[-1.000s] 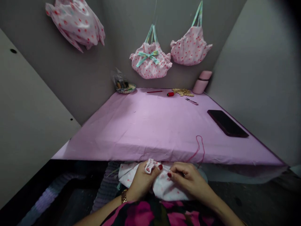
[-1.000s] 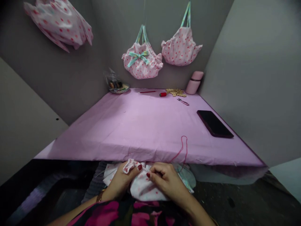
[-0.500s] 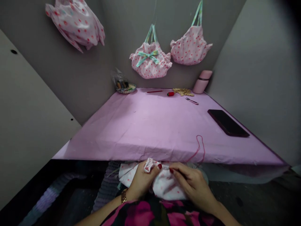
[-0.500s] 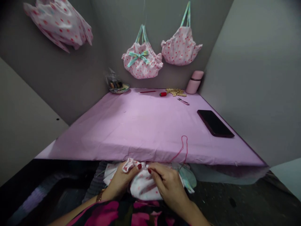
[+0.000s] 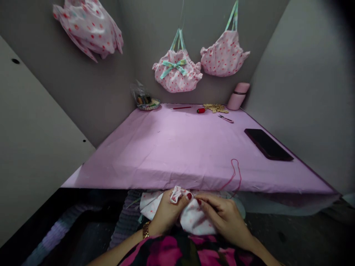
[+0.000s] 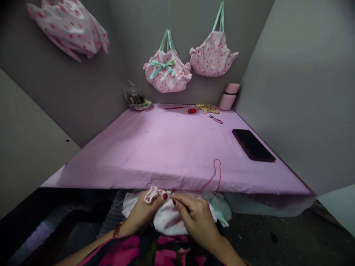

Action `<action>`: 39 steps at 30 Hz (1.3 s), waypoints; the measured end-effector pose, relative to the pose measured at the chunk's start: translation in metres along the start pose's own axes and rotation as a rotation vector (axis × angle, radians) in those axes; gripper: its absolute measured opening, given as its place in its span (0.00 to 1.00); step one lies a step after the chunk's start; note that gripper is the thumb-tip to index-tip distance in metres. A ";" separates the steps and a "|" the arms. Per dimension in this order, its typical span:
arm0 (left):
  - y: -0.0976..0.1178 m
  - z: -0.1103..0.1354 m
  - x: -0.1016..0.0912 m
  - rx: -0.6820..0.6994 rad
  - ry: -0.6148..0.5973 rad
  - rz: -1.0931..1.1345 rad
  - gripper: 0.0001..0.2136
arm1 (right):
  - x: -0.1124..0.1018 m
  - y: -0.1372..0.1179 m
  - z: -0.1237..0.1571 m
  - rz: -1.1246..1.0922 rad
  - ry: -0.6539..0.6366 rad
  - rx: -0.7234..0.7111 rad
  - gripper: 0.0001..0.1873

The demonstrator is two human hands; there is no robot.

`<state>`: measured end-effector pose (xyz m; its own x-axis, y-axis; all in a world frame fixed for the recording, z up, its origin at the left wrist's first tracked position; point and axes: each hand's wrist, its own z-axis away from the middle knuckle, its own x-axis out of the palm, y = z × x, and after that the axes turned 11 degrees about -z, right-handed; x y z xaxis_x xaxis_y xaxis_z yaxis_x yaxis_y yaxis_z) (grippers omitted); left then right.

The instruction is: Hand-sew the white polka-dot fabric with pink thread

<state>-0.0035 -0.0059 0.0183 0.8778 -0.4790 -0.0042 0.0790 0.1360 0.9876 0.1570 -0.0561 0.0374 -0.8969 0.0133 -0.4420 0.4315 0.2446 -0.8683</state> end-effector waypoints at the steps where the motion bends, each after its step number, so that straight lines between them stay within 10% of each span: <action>1: 0.000 0.000 0.000 -0.002 -0.003 0.002 0.14 | 0.000 0.000 0.000 -0.001 0.005 0.002 0.12; 39: -0.002 0.001 -0.001 0.002 0.032 -0.074 0.13 | 0.005 0.001 0.000 -0.069 -0.003 0.080 0.13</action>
<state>-0.0044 -0.0065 0.0160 0.8841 -0.4600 -0.0826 0.1435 0.0990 0.9847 0.1526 -0.0558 0.0341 -0.9245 -0.0037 -0.3813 0.3754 0.1666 -0.9118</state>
